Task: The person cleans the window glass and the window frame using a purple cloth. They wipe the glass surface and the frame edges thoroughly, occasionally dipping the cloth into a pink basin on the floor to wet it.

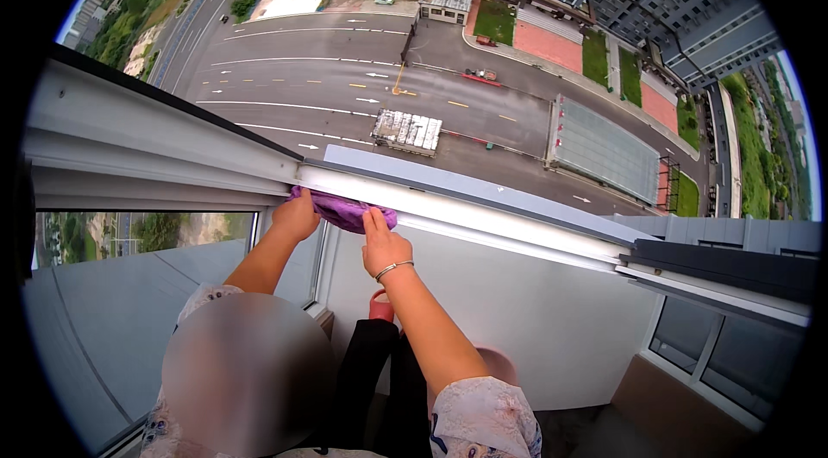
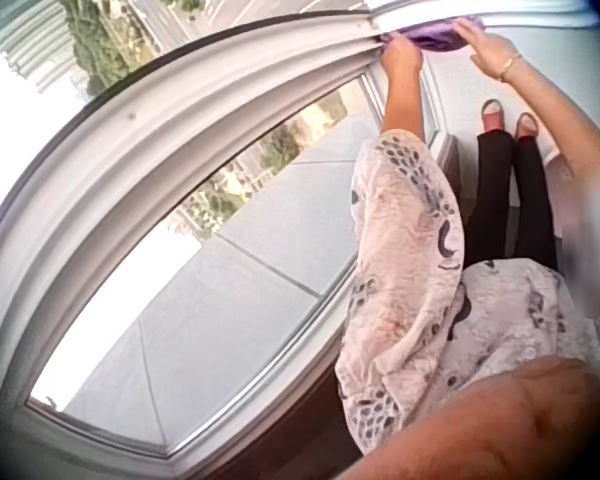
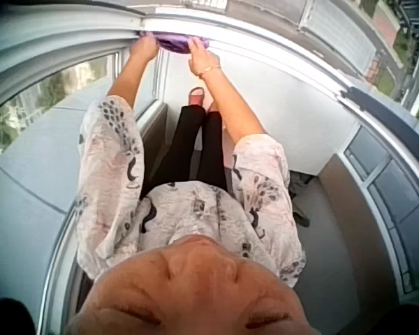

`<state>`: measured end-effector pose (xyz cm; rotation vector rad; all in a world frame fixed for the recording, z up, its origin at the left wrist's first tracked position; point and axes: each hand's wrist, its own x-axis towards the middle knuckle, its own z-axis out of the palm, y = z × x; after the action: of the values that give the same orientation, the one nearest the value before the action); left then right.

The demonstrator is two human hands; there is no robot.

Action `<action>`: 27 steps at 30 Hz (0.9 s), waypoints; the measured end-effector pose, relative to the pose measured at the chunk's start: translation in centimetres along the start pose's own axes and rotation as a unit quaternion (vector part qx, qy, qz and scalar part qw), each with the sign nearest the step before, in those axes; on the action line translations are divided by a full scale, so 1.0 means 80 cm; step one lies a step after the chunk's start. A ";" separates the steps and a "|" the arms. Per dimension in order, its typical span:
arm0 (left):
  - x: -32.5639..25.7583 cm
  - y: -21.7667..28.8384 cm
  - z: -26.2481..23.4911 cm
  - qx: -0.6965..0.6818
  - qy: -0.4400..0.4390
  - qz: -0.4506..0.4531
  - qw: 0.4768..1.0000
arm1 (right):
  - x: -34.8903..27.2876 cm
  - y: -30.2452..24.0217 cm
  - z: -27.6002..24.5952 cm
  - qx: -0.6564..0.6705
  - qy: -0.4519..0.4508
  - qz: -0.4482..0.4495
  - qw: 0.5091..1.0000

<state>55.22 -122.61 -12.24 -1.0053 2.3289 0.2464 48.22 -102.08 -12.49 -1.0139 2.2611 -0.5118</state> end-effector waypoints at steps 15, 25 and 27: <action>-0.071 -0.011 0.015 -0.113 0.184 0.122 0.969 | 0.002 0.007 -0.005 -0.007 -0.006 -0.004 1.000; -0.034 0.020 0.003 -0.100 0.073 0.005 0.992 | -0.010 0.003 -0.011 0.010 0.008 0.009 1.000; -0.010 0.018 0.015 -0.068 0.046 -0.011 0.997 | 0.000 0.001 -0.006 0.014 -0.004 -0.005 1.000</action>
<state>55.16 -120.68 -12.88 -1.1285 2.4097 0.3615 47.87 -101.97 -12.16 -1.0132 2.2362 -0.5411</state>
